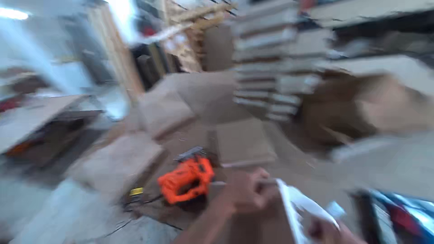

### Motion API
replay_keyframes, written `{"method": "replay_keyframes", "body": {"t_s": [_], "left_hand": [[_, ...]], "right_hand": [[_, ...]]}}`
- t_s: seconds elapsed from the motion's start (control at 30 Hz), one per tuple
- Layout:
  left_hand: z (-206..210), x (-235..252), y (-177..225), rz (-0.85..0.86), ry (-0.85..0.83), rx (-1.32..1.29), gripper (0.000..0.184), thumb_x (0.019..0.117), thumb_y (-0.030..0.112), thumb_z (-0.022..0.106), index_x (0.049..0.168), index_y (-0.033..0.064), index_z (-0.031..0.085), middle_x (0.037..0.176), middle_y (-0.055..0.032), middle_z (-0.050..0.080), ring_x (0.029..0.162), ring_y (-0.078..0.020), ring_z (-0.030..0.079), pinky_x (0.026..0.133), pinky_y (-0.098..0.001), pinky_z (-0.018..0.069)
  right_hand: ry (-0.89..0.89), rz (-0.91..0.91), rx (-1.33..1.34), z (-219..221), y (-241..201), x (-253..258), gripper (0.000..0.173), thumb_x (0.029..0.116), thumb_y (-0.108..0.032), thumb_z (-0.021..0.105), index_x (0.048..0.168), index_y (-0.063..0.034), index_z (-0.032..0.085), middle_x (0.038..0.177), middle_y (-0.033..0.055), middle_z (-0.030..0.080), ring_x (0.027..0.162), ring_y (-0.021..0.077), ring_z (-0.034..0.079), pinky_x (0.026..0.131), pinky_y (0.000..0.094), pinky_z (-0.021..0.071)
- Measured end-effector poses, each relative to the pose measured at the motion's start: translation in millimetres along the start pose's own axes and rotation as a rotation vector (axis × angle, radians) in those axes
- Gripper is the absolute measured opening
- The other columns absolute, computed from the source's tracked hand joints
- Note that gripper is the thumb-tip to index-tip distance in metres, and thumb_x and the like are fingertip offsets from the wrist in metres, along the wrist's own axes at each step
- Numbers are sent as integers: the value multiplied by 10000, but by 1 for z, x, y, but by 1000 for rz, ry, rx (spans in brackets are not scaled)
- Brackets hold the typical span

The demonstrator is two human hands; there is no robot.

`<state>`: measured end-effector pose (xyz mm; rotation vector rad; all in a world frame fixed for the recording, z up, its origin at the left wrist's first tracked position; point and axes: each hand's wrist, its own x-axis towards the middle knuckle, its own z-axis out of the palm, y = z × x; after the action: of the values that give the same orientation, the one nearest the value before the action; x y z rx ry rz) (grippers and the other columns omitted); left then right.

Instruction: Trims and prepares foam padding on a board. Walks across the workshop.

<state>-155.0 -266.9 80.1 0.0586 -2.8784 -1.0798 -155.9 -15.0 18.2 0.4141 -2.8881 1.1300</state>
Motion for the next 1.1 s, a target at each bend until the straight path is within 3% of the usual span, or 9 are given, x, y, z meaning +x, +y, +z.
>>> {"method": "replay_keyframes", "body": {"t_s": [0.1,0.2,0.3,0.43,0.5,0.6,0.73,1.0,1.1], "left_hand": [[13,-10,6,65,-96,-47,369,996,468,576,1161,179,736,934,-2,744,873,-129,712,797,-415,597],[18,-17,4,190,-25,-57,531,994,618,480,1176,179,716,941,23,738,860,-112,713,741,-423,606],[22,-9,1,232,-61,-94,593,990,667,452,1180,167,711,966,36,738,895,-90,708,776,-397,607],[30,1,3,285,-102,-133,580,996,656,452,1179,167,706,978,52,735,914,-76,706,797,-382,608],[32,6,5,308,-114,-161,581,1002,642,455,1175,148,707,978,46,736,912,-78,706,796,-369,608],[36,12,7,318,-163,-181,554,1015,610,464,1182,143,709,994,36,738,929,-77,705,820,-372,603],[35,14,9,331,-169,-169,574,1001,654,453,1173,174,719,975,43,741,910,-75,706,792,-383,599],[29,14,6,324,-115,-110,599,957,738,409,1180,258,691,922,122,705,830,-39,684,696,-376,592],[33,17,10,353,-148,-124,577,960,728,421,1181,266,687,918,125,701,831,-35,683,699,-364,593]], "right_hand": [[348,289,529,-52,44,-3,428,1104,-274,361,929,6,633,640,49,621,523,164,627,501,363,576],[402,385,839,-84,58,-18,348,1095,-342,408,1060,-114,668,610,-20,559,472,120,553,452,326,539],[85,327,790,-68,50,-26,310,1071,-218,447,1196,-23,652,722,46,637,571,144,602,530,326,541],[-194,235,606,-17,32,-16,446,1041,-445,518,1138,-46,694,867,36,693,766,126,659,711,368,572],[-164,159,575,-2,31,-15,443,1022,-463,567,1066,-45,709,875,49,712,804,131,688,757,381,593],[83,130,600,10,39,-6,353,1049,-255,546,840,-26,714,680,20,630,619,83,592,590,288,510],[419,419,792,-31,48,-7,404,1095,-234,420,878,-7,674,649,20,605,537,101,559,512,278,495],[-225,193,332,-31,45,-61,543,1047,-543,435,1096,-73,702,868,85,668,750,198,643,676,444,550],[-9,116,378,-7,62,-56,400,1069,-326,494,855,-41,675,692,53,617,616,145,602,566,360,513]]}}
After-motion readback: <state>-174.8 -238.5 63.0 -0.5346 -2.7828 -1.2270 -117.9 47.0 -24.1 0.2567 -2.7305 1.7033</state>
